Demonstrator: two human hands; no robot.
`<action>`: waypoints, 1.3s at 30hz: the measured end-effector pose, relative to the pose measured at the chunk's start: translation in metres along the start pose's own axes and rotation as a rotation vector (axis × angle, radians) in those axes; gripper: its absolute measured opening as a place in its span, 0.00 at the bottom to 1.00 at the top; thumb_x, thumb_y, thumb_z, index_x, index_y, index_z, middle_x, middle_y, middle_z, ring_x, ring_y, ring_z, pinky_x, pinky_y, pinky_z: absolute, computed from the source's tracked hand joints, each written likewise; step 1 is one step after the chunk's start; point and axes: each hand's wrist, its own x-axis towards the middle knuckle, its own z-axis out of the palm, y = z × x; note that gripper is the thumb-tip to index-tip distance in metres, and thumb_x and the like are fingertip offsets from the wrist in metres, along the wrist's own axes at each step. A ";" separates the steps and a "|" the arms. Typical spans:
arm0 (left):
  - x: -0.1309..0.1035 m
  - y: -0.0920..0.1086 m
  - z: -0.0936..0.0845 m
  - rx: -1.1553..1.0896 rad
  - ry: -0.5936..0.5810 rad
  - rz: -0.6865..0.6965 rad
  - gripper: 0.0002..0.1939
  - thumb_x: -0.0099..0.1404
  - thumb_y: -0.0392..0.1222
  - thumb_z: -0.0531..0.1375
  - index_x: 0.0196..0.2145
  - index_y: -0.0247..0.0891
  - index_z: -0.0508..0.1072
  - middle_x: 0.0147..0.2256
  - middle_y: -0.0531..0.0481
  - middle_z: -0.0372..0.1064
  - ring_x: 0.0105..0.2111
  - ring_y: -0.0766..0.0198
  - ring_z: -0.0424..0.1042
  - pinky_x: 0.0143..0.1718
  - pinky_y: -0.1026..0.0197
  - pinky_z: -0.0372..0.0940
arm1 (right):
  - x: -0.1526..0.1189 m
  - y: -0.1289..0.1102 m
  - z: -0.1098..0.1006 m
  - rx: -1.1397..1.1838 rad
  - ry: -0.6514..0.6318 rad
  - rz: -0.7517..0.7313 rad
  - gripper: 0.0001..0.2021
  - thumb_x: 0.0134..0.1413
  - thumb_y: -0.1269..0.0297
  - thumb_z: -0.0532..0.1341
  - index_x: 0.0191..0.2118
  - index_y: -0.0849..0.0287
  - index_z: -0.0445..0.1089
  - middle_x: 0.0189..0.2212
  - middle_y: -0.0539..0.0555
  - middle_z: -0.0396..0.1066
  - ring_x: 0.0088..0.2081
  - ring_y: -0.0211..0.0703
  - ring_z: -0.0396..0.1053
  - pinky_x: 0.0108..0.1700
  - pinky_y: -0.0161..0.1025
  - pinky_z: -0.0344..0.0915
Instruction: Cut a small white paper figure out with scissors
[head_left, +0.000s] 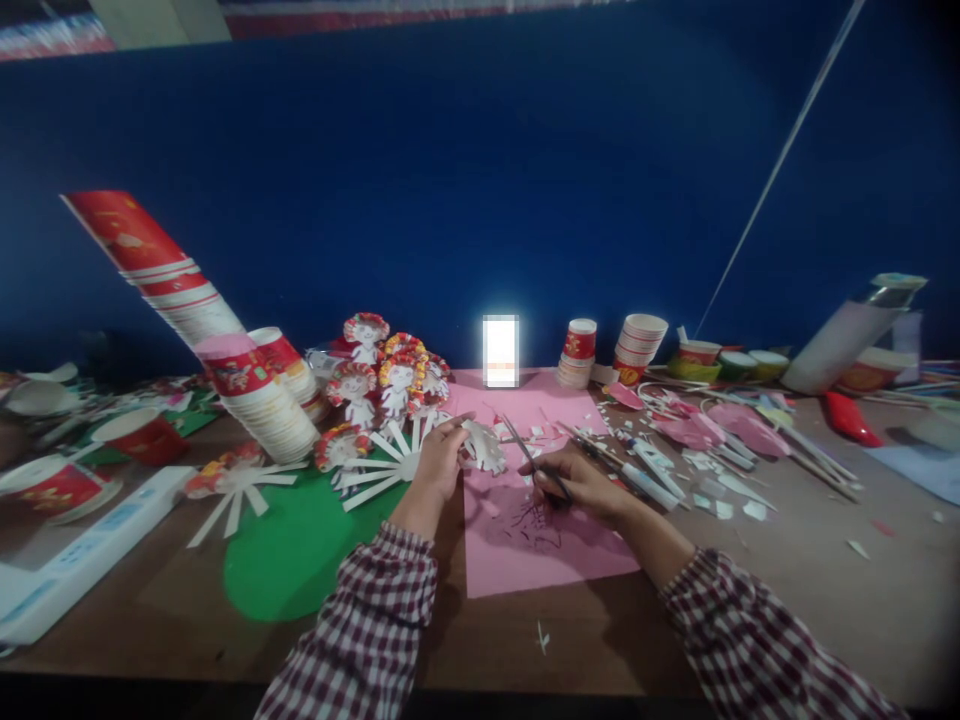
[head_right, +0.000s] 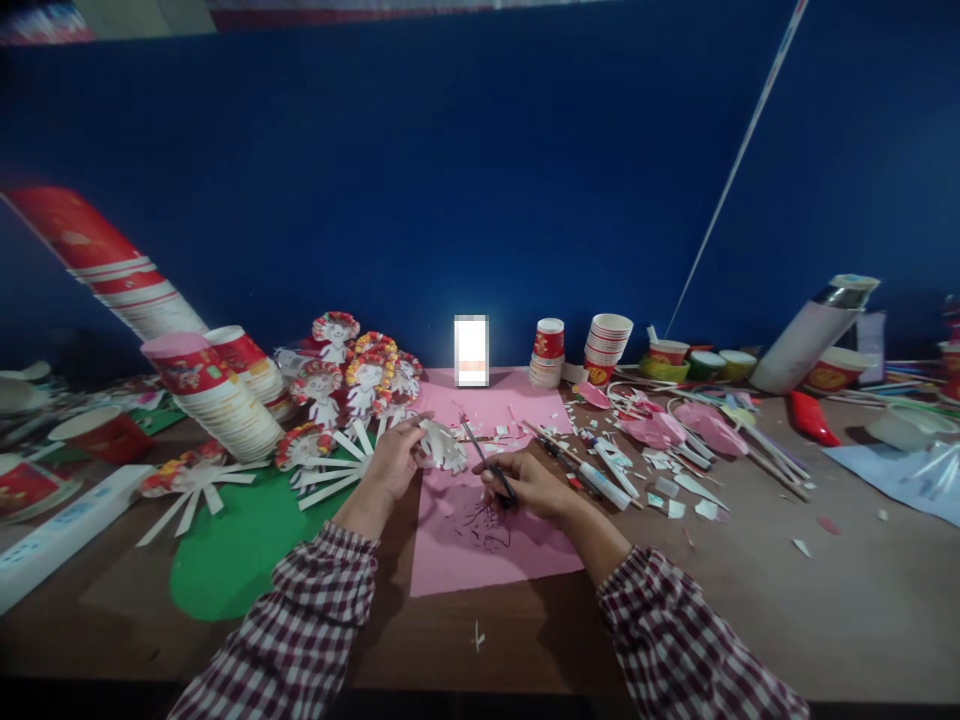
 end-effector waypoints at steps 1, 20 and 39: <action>-0.001 0.001 0.001 -0.008 -0.004 -0.004 0.20 0.49 0.36 0.60 0.43 0.35 0.75 0.18 0.56 0.62 0.13 0.70 0.59 0.15 0.65 0.58 | 0.000 0.000 0.000 -0.013 0.007 -0.003 0.25 0.46 0.47 0.66 0.42 0.64 0.68 0.23 0.50 0.71 0.21 0.36 0.67 0.23 0.32 0.61; 0.002 -0.009 0.002 0.007 -0.025 0.025 0.20 0.44 0.39 0.67 0.38 0.34 0.73 0.25 0.55 0.68 0.18 0.72 0.64 0.18 0.68 0.56 | 0.015 0.022 -0.016 -0.472 0.495 -0.283 0.13 0.48 0.57 0.65 0.30 0.57 0.61 0.23 0.48 0.66 0.25 0.38 0.64 0.26 0.34 0.58; -0.011 -0.003 0.014 0.066 -0.113 -0.026 0.17 0.41 0.41 0.69 0.30 0.34 0.74 0.23 0.54 0.70 0.20 0.68 0.66 0.23 0.65 0.61 | 0.011 0.019 -0.005 -0.359 0.172 -0.184 0.19 0.48 0.56 0.65 0.43 0.62 0.68 0.26 0.52 0.72 0.26 0.39 0.68 0.27 0.33 0.64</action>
